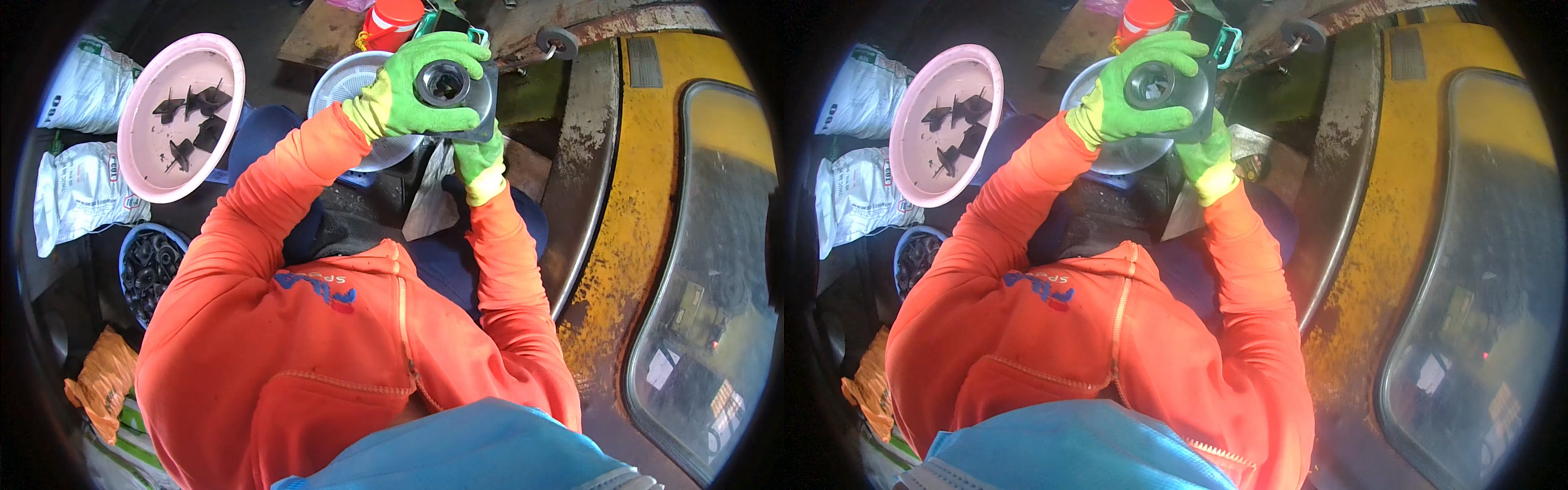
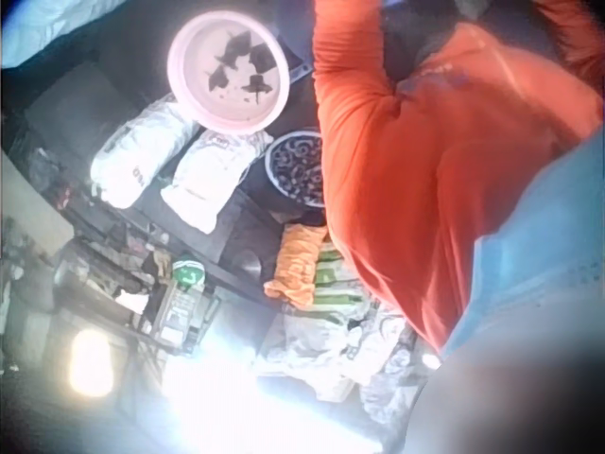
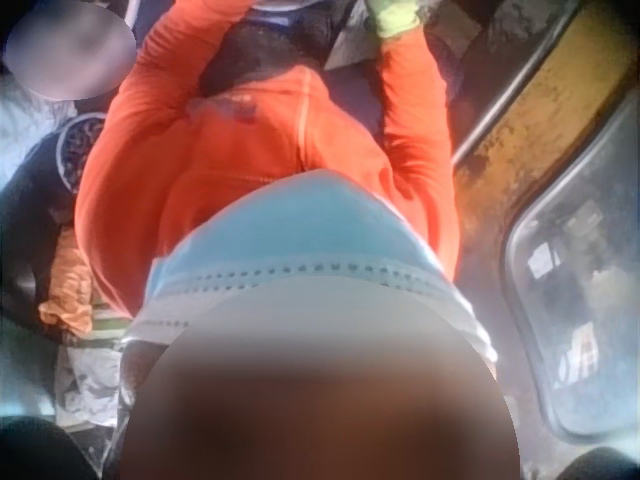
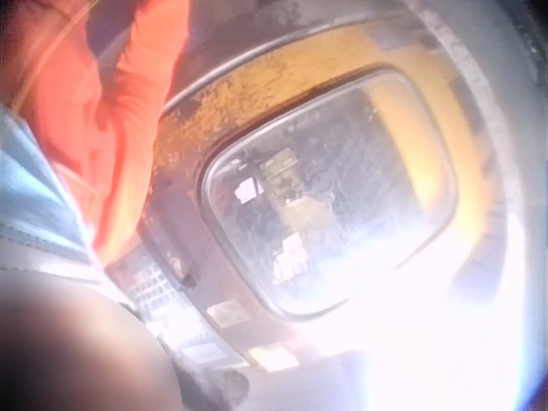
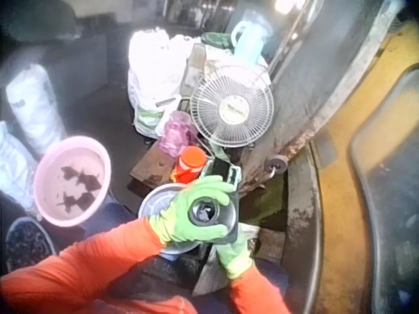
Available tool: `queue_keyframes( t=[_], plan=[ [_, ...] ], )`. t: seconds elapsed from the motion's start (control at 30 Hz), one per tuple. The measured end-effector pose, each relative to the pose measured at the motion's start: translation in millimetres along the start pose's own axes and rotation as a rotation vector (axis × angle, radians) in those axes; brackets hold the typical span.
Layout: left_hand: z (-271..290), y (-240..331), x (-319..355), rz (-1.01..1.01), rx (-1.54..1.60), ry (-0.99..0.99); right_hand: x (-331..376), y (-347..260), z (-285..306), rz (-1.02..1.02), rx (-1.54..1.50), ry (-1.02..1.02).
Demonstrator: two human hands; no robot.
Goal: The person cleans and inspects several dark metal parts using a wire brush and a cloth. They repeatedly wipe the interior and exterior surfaces of each part, then place them into a pink basin.
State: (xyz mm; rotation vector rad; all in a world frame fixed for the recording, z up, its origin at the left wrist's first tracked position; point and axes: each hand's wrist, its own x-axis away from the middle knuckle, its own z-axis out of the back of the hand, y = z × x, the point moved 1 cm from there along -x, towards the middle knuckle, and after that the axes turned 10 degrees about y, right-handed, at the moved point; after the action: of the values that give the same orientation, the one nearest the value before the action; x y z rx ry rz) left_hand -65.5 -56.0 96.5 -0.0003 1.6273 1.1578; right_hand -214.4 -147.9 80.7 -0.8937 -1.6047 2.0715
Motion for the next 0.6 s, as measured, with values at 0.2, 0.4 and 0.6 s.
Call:
queue_keyframes(
  t=[0.2,0.4,0.6],
  plan=[
    [-16,10,10,0.047,0.210,0.023,-9,-2,-23,0.122,-0.094,0.066],
    [-6,19,10,0.185,0.345,-0.051,-12,-19,-21,0.264,0.067,-0.139],
    [6,17,3,0.186,0.432,-0.303,-1,-16,-3,0.334,0.284,-0.372]
  ],
)
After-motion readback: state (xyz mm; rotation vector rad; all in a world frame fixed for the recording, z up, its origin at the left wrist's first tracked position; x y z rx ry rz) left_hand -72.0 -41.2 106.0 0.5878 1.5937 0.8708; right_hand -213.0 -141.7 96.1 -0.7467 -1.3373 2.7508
